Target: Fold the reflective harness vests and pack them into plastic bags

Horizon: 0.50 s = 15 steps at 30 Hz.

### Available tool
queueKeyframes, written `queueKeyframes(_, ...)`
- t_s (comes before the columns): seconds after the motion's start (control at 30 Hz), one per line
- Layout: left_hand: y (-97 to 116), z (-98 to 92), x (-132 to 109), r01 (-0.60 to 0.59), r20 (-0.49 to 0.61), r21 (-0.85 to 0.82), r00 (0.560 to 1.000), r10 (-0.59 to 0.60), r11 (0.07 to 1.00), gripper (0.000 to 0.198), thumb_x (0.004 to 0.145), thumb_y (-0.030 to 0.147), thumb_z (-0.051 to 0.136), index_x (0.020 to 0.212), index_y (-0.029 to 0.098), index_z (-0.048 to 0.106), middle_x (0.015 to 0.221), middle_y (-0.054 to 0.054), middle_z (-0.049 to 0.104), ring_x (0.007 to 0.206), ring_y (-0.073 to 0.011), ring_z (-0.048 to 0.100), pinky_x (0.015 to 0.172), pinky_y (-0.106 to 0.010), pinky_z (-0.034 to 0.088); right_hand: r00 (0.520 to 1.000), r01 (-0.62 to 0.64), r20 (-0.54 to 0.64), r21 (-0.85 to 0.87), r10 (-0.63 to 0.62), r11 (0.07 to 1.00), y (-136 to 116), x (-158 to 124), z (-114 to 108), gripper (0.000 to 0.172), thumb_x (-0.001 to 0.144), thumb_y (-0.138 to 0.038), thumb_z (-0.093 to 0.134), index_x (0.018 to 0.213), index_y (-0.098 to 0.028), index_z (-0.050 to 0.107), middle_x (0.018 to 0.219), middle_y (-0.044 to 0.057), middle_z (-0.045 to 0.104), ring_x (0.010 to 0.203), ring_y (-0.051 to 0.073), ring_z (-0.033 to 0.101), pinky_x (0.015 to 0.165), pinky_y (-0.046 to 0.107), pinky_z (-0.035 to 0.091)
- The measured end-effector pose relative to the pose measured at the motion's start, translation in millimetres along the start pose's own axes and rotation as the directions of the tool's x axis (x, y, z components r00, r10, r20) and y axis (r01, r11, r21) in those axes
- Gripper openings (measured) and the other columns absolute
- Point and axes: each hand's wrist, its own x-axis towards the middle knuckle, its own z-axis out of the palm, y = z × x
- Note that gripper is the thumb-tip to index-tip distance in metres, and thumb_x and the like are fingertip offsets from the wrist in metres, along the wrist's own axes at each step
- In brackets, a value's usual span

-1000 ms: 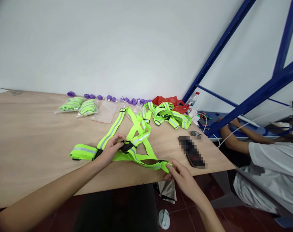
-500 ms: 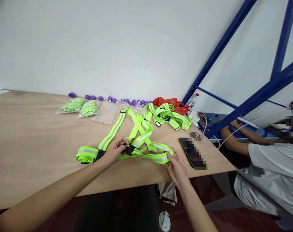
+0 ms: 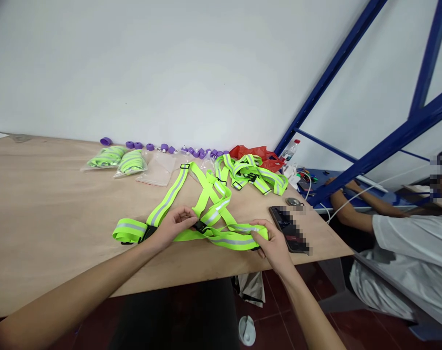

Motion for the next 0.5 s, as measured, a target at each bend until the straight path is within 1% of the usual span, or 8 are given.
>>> queueKeyframes(0.07,-1,0.6,-1,-0.001,0.053,-0.024,0.999,0.003,1.0,0.035,0.068,0.034,0.084,0.087,0.015,0.063,0.089,-0.005,0.069,0.084,-0.0175,0.067,0.08,-0.03,0.054,1.0,-0.024,0.008,0.041,0.024,0.999,1,3,-3,0.046,0.067,-0.052,0.081,0.095,-0.019,0.066,0.054,-0.005,0.053,0.034,0.004,0.03,0.032,0.021,0.027)
queueKeyframes(0.13,-2,0.8,-1,0.002,0.07,-0.023,0.998,0.0,1.0,0.04,0.066,0.036,0.088,0.09,0.015,0.064,0.091,-0.006,0.07,0.084,-0.0186,0.069,0.082,-0.031,0.054,0.998,-0.055,0.021,0.091,0.053,0.994,1,4,-6,0.045,0.066,-0.053,0.083,0.09,-0.018,0.068,0.045,-0.008,0.044,0.034,0.005,0.027,0.032,0.021,0.027)
queueKeyframes(0.17,-2,0.8,-1,0.004,0.056,-0.013,0.998,-0.004,1.0,0.041,0.066,0.039,0.088,0.089,0.014,0.064,0.088,-0.005,0.07,0.078,-0.0177,0.069,0.077,-0.03,0.055,0.997,-0.073,0.034,0.113,0.069,0.991,1,5,-7,0.044,0.065,-0.053,0.083,0.088,-0.019,0.069,0.041,-0.01,0.038,0.034,0.005,0.026,0.033,0.02,0.028)
queueKeyframes(0.23,-2,0.9,-1,0.018,0.002,0.018,1.0,-0.018,1.0,0.044,0.068,0.047,0.085,0.087,0.014,0.062,0.077,-0.002,0.067,0.059,-0.013,0.063,0.059,-0.026,0.052,0.993,-0.105,0.074,0.148,0.095,0.983,0,5,-9,0.041,0.065,-0.052,0.085,0.085,-0.019,0.069,0.038,-0.011,0.031,0.035,0.005,0.025,0.034,0.02,0.031)
queueKeyframes(0.3,-1,1.2,-1,0.036,-0.055,0.06,0.998,-0.032,0.998,0.047,0.07,0.053,0.081,0.086,0.015,0.06,0.068,0.001,0.063,0.044,-0.0075,0.05,0.042,-0.021,0.04,0.988,-0.126,0.114,0.165,0.108,0.978,-2,6,-11,0.04,0.066,-0.051,0.085,0.084,-0.02,0.069,0.038,-0.011,0.031,0.036,0.005,0.026,0.036,0.021,0.034)
queueKeyframes(0.37,1,1.6,-1,0.036,-0.108,0.1,0.994,-0.025,0.994,0.047,0.072,0.056,0.079,0.088,0.016,0.059,0.06,0.004,0.058,0.039,-0.0053,0.041,0.037,-0.018,0.03,0.984,-0.13,0.146,0.164,0.106,0.978,-2,7,-12,0.041,0.066,-0.051,0.085,0.086,-0.019,0.069,0.038,-0.011,0.035,0.036,0.006,0.029,0.038,0.022,0.037)
queueKeyframes(0.43,3,2.1,-2,0.029,-0.148,0.116,0.989,-0.012,0.993,0.049,0.074,0.057,0.077,0.096,0.018,0.057,0.053,0.007,0.052,0.039,-0.0057,0.038,0.038,-0.017,0.028,0.98,-0.128,0.173,0.154,0.101,0.98,-1,8,-13,0.042,0.067,-0.053,0.084,0.087,-0.019,0.069,0.039,-0.01,0.039,0.036,0.007,0.033,0.041,0.023,0.04)
queueKeyframes(0.5,5,2.3,-3,0.039,-0.164,0.12,0.986,-0.019,0.992,0.052,0.075,0.058,0.075,0.103,0.019,0.057,0.049,0.009,0.048,0.038,-0.0066,0.038,0.038,-0.016,0.028,0.977,-0.129,0.188,0.13,0.103,0.983,0,10,-15,0.042,0.069,-0.055,0.082,0.085,-0.019,0.067,0.041,-0.008,0.045,0.038,0.009,0.041,0.045,0.024,0.043)
